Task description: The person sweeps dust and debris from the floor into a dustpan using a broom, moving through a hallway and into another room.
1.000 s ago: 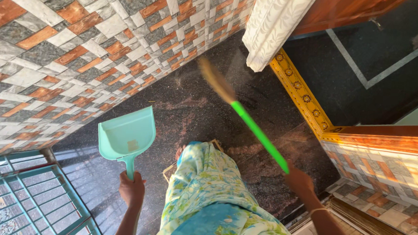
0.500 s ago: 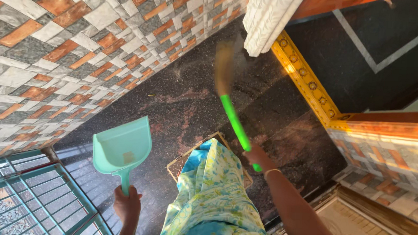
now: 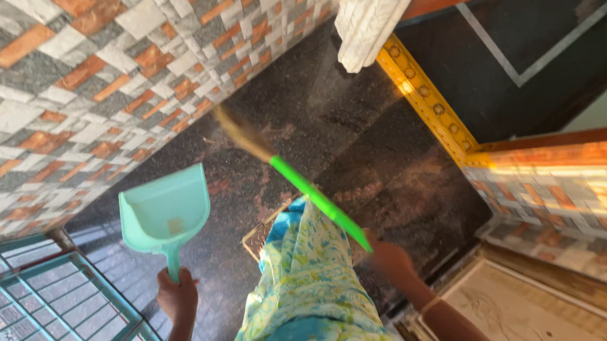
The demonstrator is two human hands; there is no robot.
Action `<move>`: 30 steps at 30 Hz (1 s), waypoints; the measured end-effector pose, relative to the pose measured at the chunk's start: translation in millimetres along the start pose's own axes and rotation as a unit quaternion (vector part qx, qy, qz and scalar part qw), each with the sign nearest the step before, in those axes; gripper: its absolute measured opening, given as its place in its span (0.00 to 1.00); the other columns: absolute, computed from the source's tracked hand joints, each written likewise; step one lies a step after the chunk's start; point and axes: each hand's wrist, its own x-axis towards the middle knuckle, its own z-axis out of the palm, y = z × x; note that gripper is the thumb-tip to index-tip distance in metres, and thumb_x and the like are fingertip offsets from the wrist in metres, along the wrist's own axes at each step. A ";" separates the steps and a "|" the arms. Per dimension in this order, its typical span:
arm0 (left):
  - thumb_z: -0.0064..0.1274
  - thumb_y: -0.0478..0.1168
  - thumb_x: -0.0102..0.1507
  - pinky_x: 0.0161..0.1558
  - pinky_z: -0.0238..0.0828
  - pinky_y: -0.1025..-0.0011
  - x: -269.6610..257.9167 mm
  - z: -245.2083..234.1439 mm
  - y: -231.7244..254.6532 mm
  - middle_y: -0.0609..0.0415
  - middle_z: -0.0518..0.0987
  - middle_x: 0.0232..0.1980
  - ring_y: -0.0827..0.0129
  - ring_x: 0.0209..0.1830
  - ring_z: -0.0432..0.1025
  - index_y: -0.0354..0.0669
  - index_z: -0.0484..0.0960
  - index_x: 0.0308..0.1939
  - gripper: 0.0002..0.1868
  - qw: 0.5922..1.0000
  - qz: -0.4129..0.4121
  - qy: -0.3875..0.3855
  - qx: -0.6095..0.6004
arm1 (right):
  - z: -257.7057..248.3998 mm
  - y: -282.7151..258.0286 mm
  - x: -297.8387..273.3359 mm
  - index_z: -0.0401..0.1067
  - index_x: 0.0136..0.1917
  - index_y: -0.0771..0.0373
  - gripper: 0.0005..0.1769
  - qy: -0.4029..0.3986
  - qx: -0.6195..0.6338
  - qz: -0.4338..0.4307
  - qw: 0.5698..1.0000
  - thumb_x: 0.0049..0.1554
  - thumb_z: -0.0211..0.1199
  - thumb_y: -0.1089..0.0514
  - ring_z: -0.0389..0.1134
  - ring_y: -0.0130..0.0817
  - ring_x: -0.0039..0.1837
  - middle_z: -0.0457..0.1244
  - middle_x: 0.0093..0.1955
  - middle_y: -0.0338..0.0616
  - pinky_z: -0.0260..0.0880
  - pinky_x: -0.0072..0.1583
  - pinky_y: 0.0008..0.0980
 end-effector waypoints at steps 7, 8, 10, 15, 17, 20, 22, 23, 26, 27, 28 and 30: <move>0.49 0.46 0.67 0.38 0.75 0.60 4.0 1.7 -21.6 0.50 0.82 0.25 0.57 0.28 0.81 0.40 0.75 0.52 0.15 0.999 0.018 -0.009 -0.036 | 8.4 52.9 -28.2 0.48 0.81 0.46 0.43 -0.024 0.004 0.156 0.988 0.57 0.60 0.46 0.74 0.55 0.50 0.72 0.47 0.58 0.72 0.52 0.53; 0.49 0.46 0.67 0.38 0.74 0.60 5.2 -0.5 -25.6 0.50 0.83 0.25 0.57 0.28 0.81 0.41 0.75 0.52 0.15 0.999 0.030 -0.012 -0.040 | 8.3 49.9 -11.5 0.57 0.74 0.51 0.35 0.034 0.060 0.110 0.992 0.57 0.63 0.46 0.72 0.58 0.49 0.71 0.47 0.59 0.72 0.50 0.55; 0.49 0.45 0.66 0.38 0.74 0.59 4.8 -5.9 -33.6 0.49 0.83 0.25 0.57 0.27 0.81 0.39 0.75 0.51 0.15 0.999 0.018 -0.013 -0.037 | 11.2 44.0 10.1 0.68 0.63 0.61 0.25 0.030 0.213 0.114 0.970 0.58 0.65 0.46 0.73 0.60 0.45 0.70 0.43 0.63 0.72 0.46 0.56; 0.49 0.45 0.66 0.39 0.75 0.61 -3.6 -23.5 -49.9 0.47 0.84 0.27 0.58 0.28 0.82 0.38 0.76 0.50 0.15 1.000 -0.003 -0.017 -0.024 | 45.2 -31.1 78.8 0.77 0.59 0.64 0.24 -0.054 0.193 0.040 0.979 0.56 0.69 0.46 0.74 0.41 0.41 0.72 0.44 0.55 0.74 0.44 0.45; 0.49 0.46 0.66 0.39 0.75 0.61 -4.0 -27.6 -52.1 0.48 0.83 0.27 0.57 0.28 0.82 0.38 0.75 0.51 0.16 0.999 -0.033 -0.013 -0.003 | 67.7 -64.8 80.1 0.68 0.67 0.63 0.30 0.000 0.208 -0.030 0.978 0.53 0.67 0.54 0.72 0.47 0.42 0.71 0.47 0.60 0.73 0.43 0.49; 0.49 0.46 0.67 0.40 0.75 0.62 -3.0 -31.8 -50.9 0.49 0.83 0.26 0.57 0.28 0.82 0.38 0.75 0.51 0.16 1.000 -0.023 -0.006 -0.014 | 82.6 -106.0 75.8 0.52 0.80 0.58 0.41 -0.113 0.189 0.021 0.975 0.55 0.58 0.57 0.75 0.50 0.39 0.72 0.47 0.59 0.75 0.45 0.51; 0.48 0.46 0.67 0.40 0.75 0.62 -1.7 -32.5 -47.2 0.50 0.83 0.25 0.58 0.28 0.82 0.39 0.75 0.51 0.16 1.000 -0.023 -0.005 -0.020 | 81.7 -119.0 67.2 0.47 0.81 0.62 0.42 -0.149 0.197 0.019 0.969 0.57 0.58 0.56 0.77 0.50 0.40 0.68 0.53 0.59 0.78 0.46 0.49; 0.48 0.46 0.67 0.39 0.75 0.63 -1.2 -33.0 -46.9 0.50 0.83 0.25 0.58 0.28 0.82 0.39 0.75 0.52 0.16 0.999 -0.024 -0.005 -0.025 | 80.6 -116.1 57.0 0.47 0.81 0.62 0.42 -0.149 0.197 0.020 0.969 0.57 0.58 0.56 0.77 0.50 0.40 0.68 0.53 0.59 0.78 0.46 0.49; 0.49 0.47 0.67 0.40 0.74 0.62 3.2 -30.7 -48.1 0.50 0.83 0.24 0.57 0.27 0.81 0.39 0.75 0.51 0.15 1.000 -0.006 0.002 -0.007 | 71.9 -84.0 24.0 0.53 0.78 0.54 0.41 -0.036 0.163 -0.082 0.983 0.55 0.63 0.51 0.73 0.53 0.47 0.69 0.53 0.60 0.74 0.50 0.52; 0.49 0.47 0.67 0.40 0.74 0.62 3.1 -29.1 -50.6 0.50 0.83 0.24 0.57 0.27 0.81 0.39 0.75 0.51 0.15 1.000 -0.007 0.001 -0.008 | 69.0 -66.9 7.9 0.53 0.77 0.52 0.42 0.012 0.151 -0.123 0.981 0.53 0.66 0.50 0.72 0.56 0.52 0.67 0.57 0.61 0.72 0.50 0.55; 0.49 0.47 0.67 0.38 0.74 0.61 3.1 -26.7 -53.2 0.49 0.83 0.26 0.57 0.28 0.81 0.39 0.75 0.51 0.15 1.000 -0.008 0.003 -0.014 | 64.3 -47.5 -10.7 0.54 0.77 0.50 0.39 0.009 0.105 -0.089 0.990 0.56 0.63 0.48 0.72 0.57 0.53 0.68 0.56 0.59 0.73 0.52 0.55; 0.49 0.47 0.67 0.37 0.74 0.60 8.7 -18.6 -55.0 0.49 0.83 0.27 0.57 0.29 0.81 0.39 0.75 0.50 0.15 1.000 -0.004 0.002 -0.023 | 55.7 -23.9 -37.0 0.50 0.80 0.45 0.39 -0.051 0.044 0.026 0.997 0.59 0.59 0.46 0.73 0.55 0.52 0.71 0.54 0.56 0.73 0.54 0.53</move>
